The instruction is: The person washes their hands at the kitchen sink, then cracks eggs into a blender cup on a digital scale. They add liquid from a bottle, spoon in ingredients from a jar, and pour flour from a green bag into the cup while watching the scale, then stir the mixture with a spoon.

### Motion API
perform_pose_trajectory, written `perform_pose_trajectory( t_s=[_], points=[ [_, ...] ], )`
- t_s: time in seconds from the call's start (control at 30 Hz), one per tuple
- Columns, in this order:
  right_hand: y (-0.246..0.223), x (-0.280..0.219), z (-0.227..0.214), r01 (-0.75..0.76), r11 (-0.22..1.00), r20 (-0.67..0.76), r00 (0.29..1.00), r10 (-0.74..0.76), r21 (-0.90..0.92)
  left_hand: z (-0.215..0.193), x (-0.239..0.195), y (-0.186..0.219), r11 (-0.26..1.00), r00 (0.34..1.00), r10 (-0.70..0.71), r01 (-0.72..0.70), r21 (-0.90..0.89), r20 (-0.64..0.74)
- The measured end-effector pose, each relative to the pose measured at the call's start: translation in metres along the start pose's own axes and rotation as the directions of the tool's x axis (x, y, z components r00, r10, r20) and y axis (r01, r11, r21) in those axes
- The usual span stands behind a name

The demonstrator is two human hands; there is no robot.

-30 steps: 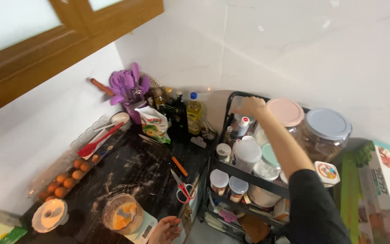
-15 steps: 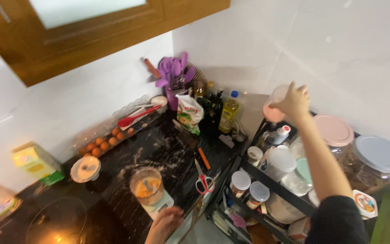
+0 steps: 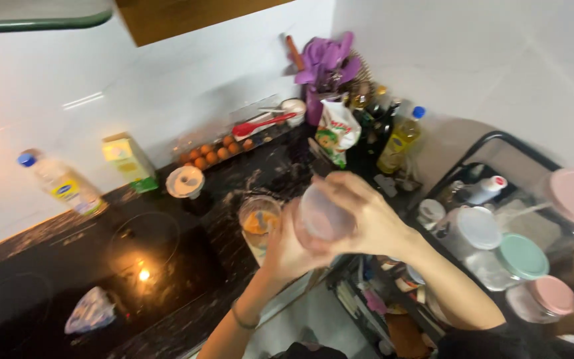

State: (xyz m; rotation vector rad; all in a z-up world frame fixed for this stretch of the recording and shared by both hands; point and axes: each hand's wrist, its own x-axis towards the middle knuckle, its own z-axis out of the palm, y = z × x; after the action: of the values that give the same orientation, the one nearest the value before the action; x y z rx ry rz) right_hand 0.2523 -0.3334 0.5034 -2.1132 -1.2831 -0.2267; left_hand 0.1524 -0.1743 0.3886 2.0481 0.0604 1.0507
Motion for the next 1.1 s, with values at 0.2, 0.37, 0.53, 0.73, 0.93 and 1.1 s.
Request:
perform_pose_trajectory(
  t_s=[0.2, 0.37, 0.53, 0.73, 0.93, 1.1],
  points=[
    [0.007, 0.008, 0.065, 0.266, 0.629, 0.360, 0.633, -0.686, 0.730, -0.108, -0.066, -0.086, 0.579, 0.588, 0.084, 0.628, -0.520, 0.804],
    [0.016, -0.006, 0.175, -0.048, 0.470, 0.336, 0.764, -0.552, 0.881, -0.185, -0.164, -0.125, 0.557, 0.738, -0.228, 0.634, -0.536, 0.636],
    [0.030, -0.066, 0.342, -0.087, 0.815, 0.513, 0.814, -0.273, 0.572, -0.225, -0.207, -0.136, 0.543, 0.778, -0.498, 0.624, -0.562, 0.383],
    [0.052, -0.114, 0.446, 0.113, 0.943, 0.504, 0.822, -0.266, 0.313, -0.201, -0.212, -0.118, 0.745, 0.827, -0.562, 0.521, -0.416, 0.027],
    [-0.018, -0.050, 0.322, 0.087, 0.805, 0.121, 0.974, -0.193, 0.587, -0.182, -0.208, -0.124, 0.903, 0.893, -0.429, 0.418, -0.102, -0.138],
    [-0.058, 0.003, 0.238, 0.485, 0.629, 0.151, 0.707, -0.691, 0.608, -0.159, -0.184, -0.122, 0.939, 0.941, -0.336, 0.329, -0.104, -0.052]
  ],
)
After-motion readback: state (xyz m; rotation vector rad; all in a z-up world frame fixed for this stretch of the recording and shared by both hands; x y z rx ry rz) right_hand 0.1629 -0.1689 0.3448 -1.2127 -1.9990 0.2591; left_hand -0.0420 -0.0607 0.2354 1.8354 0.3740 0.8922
